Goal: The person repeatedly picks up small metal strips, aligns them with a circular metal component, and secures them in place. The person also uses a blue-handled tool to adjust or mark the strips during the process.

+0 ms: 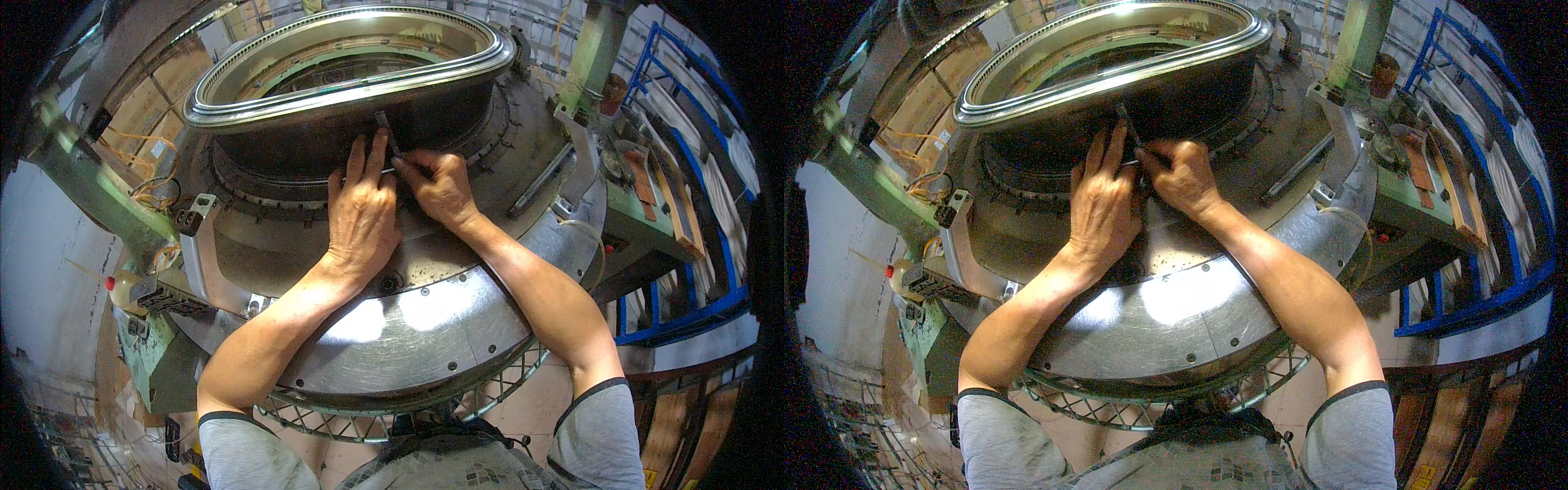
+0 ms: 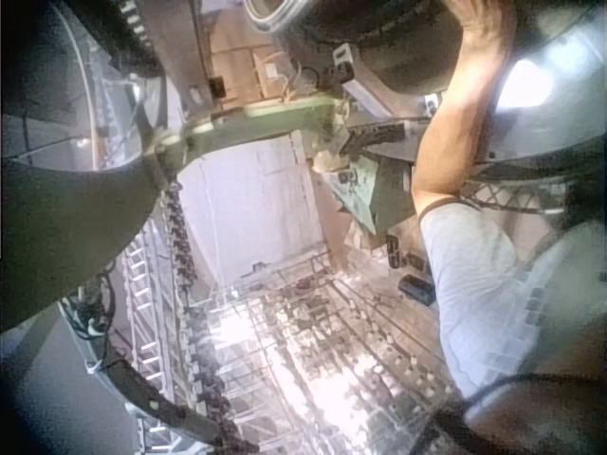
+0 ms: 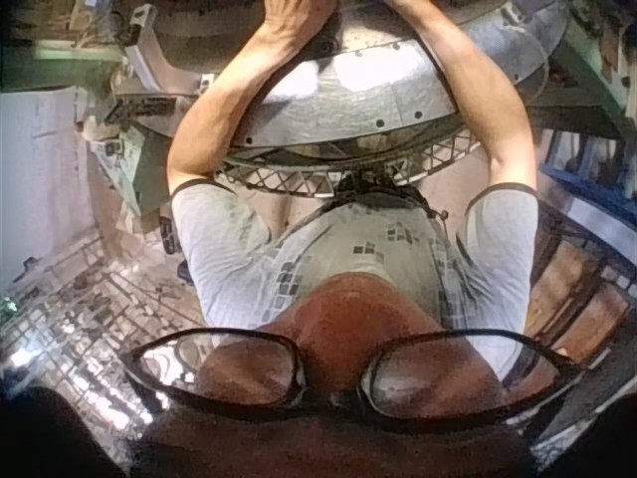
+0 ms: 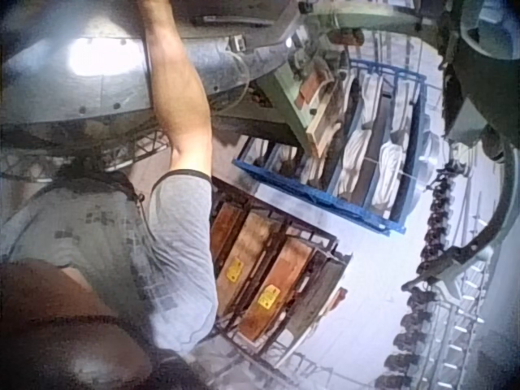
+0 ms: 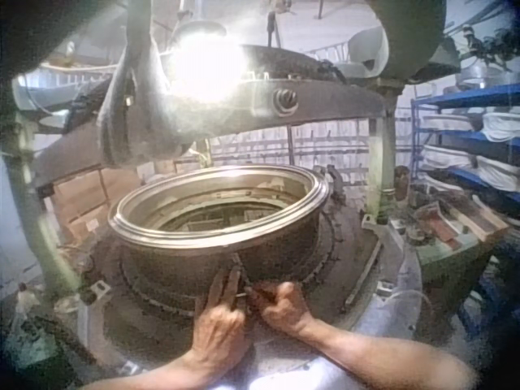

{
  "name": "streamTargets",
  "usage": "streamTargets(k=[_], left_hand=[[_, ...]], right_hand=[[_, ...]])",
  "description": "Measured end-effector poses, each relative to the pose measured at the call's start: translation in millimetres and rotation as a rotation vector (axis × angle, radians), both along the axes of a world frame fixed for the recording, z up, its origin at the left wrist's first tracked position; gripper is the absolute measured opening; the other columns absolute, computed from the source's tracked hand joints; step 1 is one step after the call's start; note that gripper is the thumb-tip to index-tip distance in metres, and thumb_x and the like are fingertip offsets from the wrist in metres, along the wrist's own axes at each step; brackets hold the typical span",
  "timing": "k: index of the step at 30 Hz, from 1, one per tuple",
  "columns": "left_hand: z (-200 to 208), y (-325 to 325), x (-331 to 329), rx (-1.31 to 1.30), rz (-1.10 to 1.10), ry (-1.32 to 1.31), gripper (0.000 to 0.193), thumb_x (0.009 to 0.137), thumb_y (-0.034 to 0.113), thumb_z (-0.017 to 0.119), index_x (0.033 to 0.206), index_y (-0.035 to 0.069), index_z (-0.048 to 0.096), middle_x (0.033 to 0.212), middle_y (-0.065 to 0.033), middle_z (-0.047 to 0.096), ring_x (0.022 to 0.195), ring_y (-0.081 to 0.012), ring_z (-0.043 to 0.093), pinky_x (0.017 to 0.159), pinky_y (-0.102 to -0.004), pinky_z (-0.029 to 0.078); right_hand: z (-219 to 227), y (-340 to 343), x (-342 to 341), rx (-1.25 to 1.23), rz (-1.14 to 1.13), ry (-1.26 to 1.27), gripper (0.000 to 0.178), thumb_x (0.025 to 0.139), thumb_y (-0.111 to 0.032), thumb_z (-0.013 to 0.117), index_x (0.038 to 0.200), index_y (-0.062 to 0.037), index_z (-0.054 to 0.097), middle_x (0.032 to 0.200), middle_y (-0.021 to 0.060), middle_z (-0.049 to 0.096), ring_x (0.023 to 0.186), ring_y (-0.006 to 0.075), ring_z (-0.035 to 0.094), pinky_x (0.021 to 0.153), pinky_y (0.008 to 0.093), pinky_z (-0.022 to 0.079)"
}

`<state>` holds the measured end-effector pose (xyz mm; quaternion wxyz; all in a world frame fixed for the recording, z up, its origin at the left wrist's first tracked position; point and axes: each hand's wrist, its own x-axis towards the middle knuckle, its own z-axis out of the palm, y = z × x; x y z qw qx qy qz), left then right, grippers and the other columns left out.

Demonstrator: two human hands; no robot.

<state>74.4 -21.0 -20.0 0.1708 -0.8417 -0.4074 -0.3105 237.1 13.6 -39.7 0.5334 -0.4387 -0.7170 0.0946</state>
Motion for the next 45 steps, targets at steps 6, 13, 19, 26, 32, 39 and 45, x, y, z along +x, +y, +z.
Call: streamTargets(k=[6,13,19,26,32,39,45], left_hand=[[0.2,-0.5,-0.6,0.000,0.005,0.008,0.044,0.069,0.005,0.071,0.111,-0.006,0.068,0.157,-0.0213,0.035,0.138,-0.0427,0.040,0.109,-0.0525,0.038],[1.7,1.0,-1.7,-0.015,-0.025,0.000,0.040,0.067,0.004,0.070,0.106,-0.007,0.070,0.158,-0.0224,0.035,0.139,-0.0440,0.038,0.110,-0.0532,0.038],[2.4,1.9,-1.9,0.008,-0.013,0.024,0.040,0.067,0.006,0.070,0.106,-0.007,0.070,0.157,-0.0226,0.035,0.139,-0.0441,0.038,0.110,-0.0535,0.038],[3.2,1.8,-3.4,0.002,-0.006,0.055,0.042,0.066,0.007,0.072,0.106,-0.006,0.070,0.158,-0.0229,0.033,0.138,-0.0447,0.038,0.108,-0.0538,0.039],[2.8,3.2,-4.1,-0.011,0.002,0.069,0.046,0.063,0.007,0.073,0.106,-0.007,0.071,0.159,-0.0201,0.033,0.139,-0.0414,0.038,0.105,-0.0535,0.040],[3.6,3.4,-4.8,0.011,0.002,0.084,0.045,0.063,0.007,0.072,0.106,-0.007,0.071,0.160,-0.0182,0.033,0.139,-0.0397,0.038,0.101,-0.0529,0.041],[6.6,2.6,-5.0,-0.029,-0.013,0.087,0.041,0.069,0.008,0.071,0.108,-0.005,0.070,0.159,-0.0214,0.033,0.137,-0.0443,0.039,0.111,-0.0538,0.036]], right_hand=[[-1.0,0.8,-1.1,-0.014,-0.011,0.011,0.019,0.091,-0.017,0.073,0.097,0.0009,0.075,0.079,0.0198,0.073,0.064,0.0145,0.067,0.058,0.0318,0.051],[-2.1,2.0,-1.3,-0.005,-0.026,0.011,0.019,0.091,-0.017,0.073,0.096,0.0008,0.075,0.079,0.0191,0.074,0.064,0.0157,0.068,0.058,0.0318,0.051],[-0.7,0.9,-2.2,-0.002,-0.040,0.006,0.019,0.090,-0.017,0.073,0.096,0.0010,0.075,0.079,0.0192,0.074,0.064,0.0166,0.068,0.058,0.0320,0.051],[2.3,-2.0,-2.3,-0.049,-0.014,0.035,0.021,0.091,-0.020,0.072,0.095,0.0007,0.075,0.081,0.0216,0.072,0.068,0.0222,0.070,0.061,0.0344,0.053],[2.6,-1.8,-2.9,-0.070,-0.007,0.061,0.023,0.091,-0.022,0.071,0.095,0.0001,0.076,0.082,0.0229,0.071,0.069,0.0282,0.071,0.062,0.0376,0.053],[1.2,-0.4,-2.2,-0.026,-0.032,0.016,0.020,0.091,-0.018,0.073,0.097,0.0013,0.075,0.076,0.0192,0.073,0.062,0.0147,0.066,0.056,0.0323,0.050],[3.0,-1.7,-3.0,-0.052,-0.036,0.035,0.021,0.091,-0.020,0.073,0.096,0.0007,0.075,0.074,0.0198,0.071,0.060,0.0137,0.063,0.056,0.0328,0.049]])
